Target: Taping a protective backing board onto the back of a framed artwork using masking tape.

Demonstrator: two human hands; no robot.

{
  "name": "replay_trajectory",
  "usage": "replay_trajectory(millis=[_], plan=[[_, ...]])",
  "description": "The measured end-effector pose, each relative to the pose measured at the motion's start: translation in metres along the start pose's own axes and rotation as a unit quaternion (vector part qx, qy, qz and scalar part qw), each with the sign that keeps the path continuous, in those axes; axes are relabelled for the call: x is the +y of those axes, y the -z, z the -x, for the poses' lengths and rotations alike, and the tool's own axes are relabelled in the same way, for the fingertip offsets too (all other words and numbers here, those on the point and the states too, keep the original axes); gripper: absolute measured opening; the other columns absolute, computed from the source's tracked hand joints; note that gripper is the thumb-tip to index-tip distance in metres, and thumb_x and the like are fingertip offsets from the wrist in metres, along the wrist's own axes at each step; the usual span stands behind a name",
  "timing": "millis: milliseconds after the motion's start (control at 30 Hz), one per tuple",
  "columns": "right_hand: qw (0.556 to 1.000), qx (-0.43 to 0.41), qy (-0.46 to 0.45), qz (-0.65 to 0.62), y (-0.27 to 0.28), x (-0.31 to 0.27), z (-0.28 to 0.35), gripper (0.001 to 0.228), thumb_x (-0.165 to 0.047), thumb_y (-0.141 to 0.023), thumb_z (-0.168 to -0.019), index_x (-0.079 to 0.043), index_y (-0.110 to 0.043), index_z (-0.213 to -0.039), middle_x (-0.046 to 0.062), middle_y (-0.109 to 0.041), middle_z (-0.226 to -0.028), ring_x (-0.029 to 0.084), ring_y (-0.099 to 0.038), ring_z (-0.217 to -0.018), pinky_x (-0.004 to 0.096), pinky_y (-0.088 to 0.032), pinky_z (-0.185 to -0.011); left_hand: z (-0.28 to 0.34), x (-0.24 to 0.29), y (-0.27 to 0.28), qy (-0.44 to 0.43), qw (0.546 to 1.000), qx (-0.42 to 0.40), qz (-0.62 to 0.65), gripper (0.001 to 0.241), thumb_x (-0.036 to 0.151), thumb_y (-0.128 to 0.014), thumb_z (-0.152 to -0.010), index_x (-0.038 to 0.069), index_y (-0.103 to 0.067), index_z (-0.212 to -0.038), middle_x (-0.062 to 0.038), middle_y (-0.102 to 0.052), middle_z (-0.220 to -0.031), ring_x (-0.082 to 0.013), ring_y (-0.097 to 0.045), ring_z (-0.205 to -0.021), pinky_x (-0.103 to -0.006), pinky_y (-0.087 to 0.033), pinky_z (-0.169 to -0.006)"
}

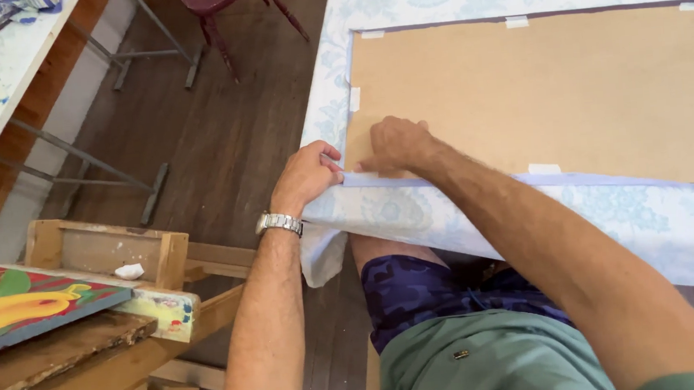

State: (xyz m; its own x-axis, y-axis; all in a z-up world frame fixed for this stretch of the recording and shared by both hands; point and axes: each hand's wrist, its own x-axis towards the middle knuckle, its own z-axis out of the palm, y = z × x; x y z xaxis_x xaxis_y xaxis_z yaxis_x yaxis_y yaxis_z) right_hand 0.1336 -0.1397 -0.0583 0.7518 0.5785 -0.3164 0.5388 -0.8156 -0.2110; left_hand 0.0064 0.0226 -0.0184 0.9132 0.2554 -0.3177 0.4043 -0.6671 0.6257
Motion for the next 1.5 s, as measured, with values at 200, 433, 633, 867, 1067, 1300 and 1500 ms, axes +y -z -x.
replay_trajectory(millis=[200, 433, 633, 867, 1067, 1300, 1500], plan=[[0.999, -0.018, 0.023, 0.013, 0.003, 0.006, 0.0, 0.065, -0.065, -0.07, -0.079, -0.013, -0.073, -0.117, 0.013, -0.069, -0.126, 0.034, -0.065, -0.125, 0.063, -0.052, -0.096, -0.003, 0.001, -0.001, -0.009, 1.0, 0.003, 0.006, 0.045, 0.021, -0.078, -0.074, 0.016, -0.074, -0.118, -0.003, -0.08, -0.104, -0.0278, -0.069, -0.115, -0.0419, -0.054, -0.099], [0.999, -0.003, 0.037, 0.011, 0.011, 0.004, 0.012, 0.06, -0.057, -0.071, -0.081, -0.01, -0.073, -0.118, 0.015, -0.068, -0.123, 0.039, -0.066, -0.12, 0.064, -0.052, -0.092, -0.002, 0.002, -0.002, -0.008, 1.0, 0.008, -0.002, 0.044, 0.021, -0.078, -0.074, 0.017, -0.074, -0.118, -0.001, -0.079, -0.102, -0.0259, -0.07, -0.113, -0.0399, -0.054, -0.096], [0.998, -0.035, 0.043, 0.013, 0.008, 0.007, 0.002, 0.066, -0.056, -0.079, -0.076, -0.009, -0.072, -0.122, 0.016, -0.066, -0.125, 0.041, -0.066, -0.12, 0.065, -0.054, -0.091, -0.001, 0.001, -0.003, 0.002, 1.0, 0.003, 0.0, 0.045, 0.021, -0.078, -0.075, 0.016, -0.073, -0.119, -0.002, -0.08, -0.103, -0.0264, -0.07, -0.113, -0.0398, -0.054, -0.096], [0.986, -0.013, 0.121, -0.11, 0.029, 0.022, 0.039, 0.032, -0.024, -0.08, -0.078, -0.009, -0.073, -0.106, 0.019, -0.07, -0.111, 0.043, -0.07, -0.111, 0.054, -0.057, -0.093, 0.004, 0.005, -0.003, -0.007, 1.0, 0.013, 0.007, 0.045, 0.018, -0.074, -0.076, 0.015, -0.073, -0.12, -0.004, -0.08, -0.102, -0.0269, -0.071, -0.11, -0.0403, -0.054, -0.096], [0.91, 0.239, 0.04, -0.336, 0.007, 0.169, 0.151, 0.042, -0.031, -0.078, -0.082, -0.008, -0.071, -0.116, 0.023, -0.07, -0.11, 0.047, -0.065, -0.112, 0.055, -0.051, -0.096, 0.004, 0.003, -0.013, 0.026, 0.998, 0.043, 0.032, 0.049, 0.018, -0.076, -0.076, 0.012, -0.069, -0.124, -0.006, -0.08, -0.105, -0.0269, -0.071, -0.111, -0.041, -0.053, -0.099], [0.803, 0.522, -0.2, -0.207, -0.085, 0.418, 0.306, 0.022, -0.003, -0.074, -0.107, 0.005, -0.065, -0.126, 0.021, -0.061, -0.123, 0.031, -0.059, -0.113, 0.041, -0.049, -0.1, 0.004, -0.004, -0.045, 0.046, 0.987, 0.154, 0.007, 0.039, 0.019, -0.063, -0.072, 0.021, -0.063, -0.111, 0.005, -0.075, -0.093, -0.0272, -0.07, -0.093, -0.0391, -0.049, -0.085], [0.81, 0.509, -0.29, 0.023, -0.089, 0.436, 0.385, 0.031, -0.013, -0.078, -0.096, -0.001, -0.075, -0.124, 0.022, -0.067, -0.113, 0.039, -0.06, -0.104, 0.048, -0.044, -0.101, -0.013, -0.036, -0.077, -0.106, 0.929, 0.351, -0.036, 0.032, 0.006, -0.068, -0.082, 0.007, -0.07, -0.114, -0.013, -0.072, -0.103, -0.035, -0.067, -0.094, -0.0458, -0.05, -0.087]])
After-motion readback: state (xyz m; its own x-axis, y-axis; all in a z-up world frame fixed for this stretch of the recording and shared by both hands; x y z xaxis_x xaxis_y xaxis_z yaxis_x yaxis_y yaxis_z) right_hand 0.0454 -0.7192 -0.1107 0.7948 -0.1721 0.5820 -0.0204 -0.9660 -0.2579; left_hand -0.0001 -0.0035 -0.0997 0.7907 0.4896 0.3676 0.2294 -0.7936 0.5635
